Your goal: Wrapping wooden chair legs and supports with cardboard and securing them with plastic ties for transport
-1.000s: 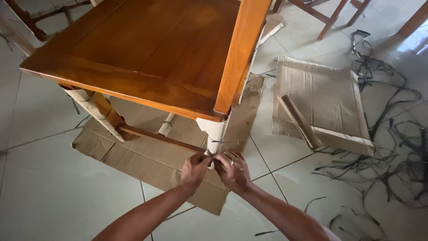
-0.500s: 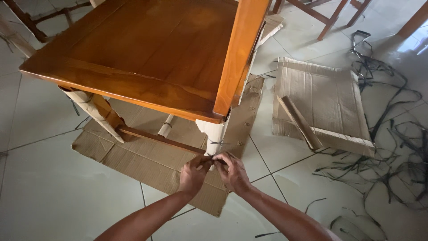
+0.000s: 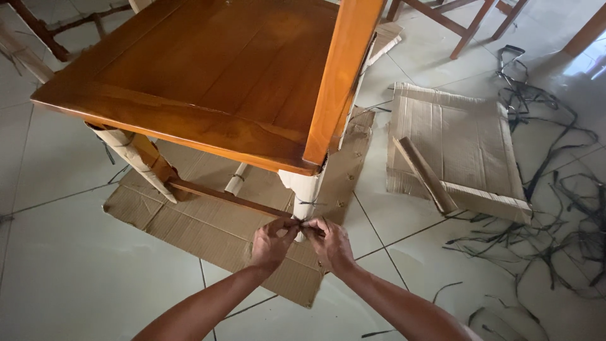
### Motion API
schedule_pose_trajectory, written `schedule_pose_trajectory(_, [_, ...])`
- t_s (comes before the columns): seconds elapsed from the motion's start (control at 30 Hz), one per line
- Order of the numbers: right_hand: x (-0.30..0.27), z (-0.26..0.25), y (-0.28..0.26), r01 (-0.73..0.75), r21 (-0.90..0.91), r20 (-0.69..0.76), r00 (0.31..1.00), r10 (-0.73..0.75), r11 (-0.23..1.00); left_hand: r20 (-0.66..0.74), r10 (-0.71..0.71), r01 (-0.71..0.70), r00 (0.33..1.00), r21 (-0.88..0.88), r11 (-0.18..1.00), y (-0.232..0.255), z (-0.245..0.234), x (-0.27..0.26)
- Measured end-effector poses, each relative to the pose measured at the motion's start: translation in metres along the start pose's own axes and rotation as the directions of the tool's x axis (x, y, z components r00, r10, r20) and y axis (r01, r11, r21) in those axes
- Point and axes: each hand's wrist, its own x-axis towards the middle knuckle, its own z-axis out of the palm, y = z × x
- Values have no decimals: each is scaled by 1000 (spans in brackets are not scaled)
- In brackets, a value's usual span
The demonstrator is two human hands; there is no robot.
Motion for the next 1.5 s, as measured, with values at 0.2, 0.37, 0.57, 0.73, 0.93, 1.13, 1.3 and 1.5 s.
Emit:
schedule_pose_trajectory(0.2, [-2,0,-12,48,-40,-14,999,-49,998,-49,-4,11,999,130,991,-2,9,2])
schedule_pose_trajectory(0.37, [-4,-9,-21,0,-116,-39,999,-4,993,-155,131,-99,979,196,975,-12,15,6])
schedule_pose_trajectory(0.57, [-4,-22,0,75,-275,2,997,-78,958,-69,-93,106,993,210,972,7,3,3])
schedule_pose_trajectory(0.73, [-10,-25,16,176,-313,91,984,-154,934,-85,129,-98,988,301,949,8,4,7])
schedule_pose_trajectory(0.93, [-21,-31,1,356,-394,176,934,-310,847,-73,197,-158,978,362,918,18,3,6])
schedule_pose_trajectory(1.13, [-32,-42,12,366,-473,217,930,-297,802,-29,70,-59,997,280,958,13,2,1])
schedule_pose_trajectory(1.3, [-44,-47,14,271,-523,254,954,-156,808,138,-372,317,918,307,897,21,3,-5])
schedule_pose_trajectory(1.5, [-49,-57,33,318,-579,321,935,-148,750,179,-355,261,918,402,878,17,15,6])
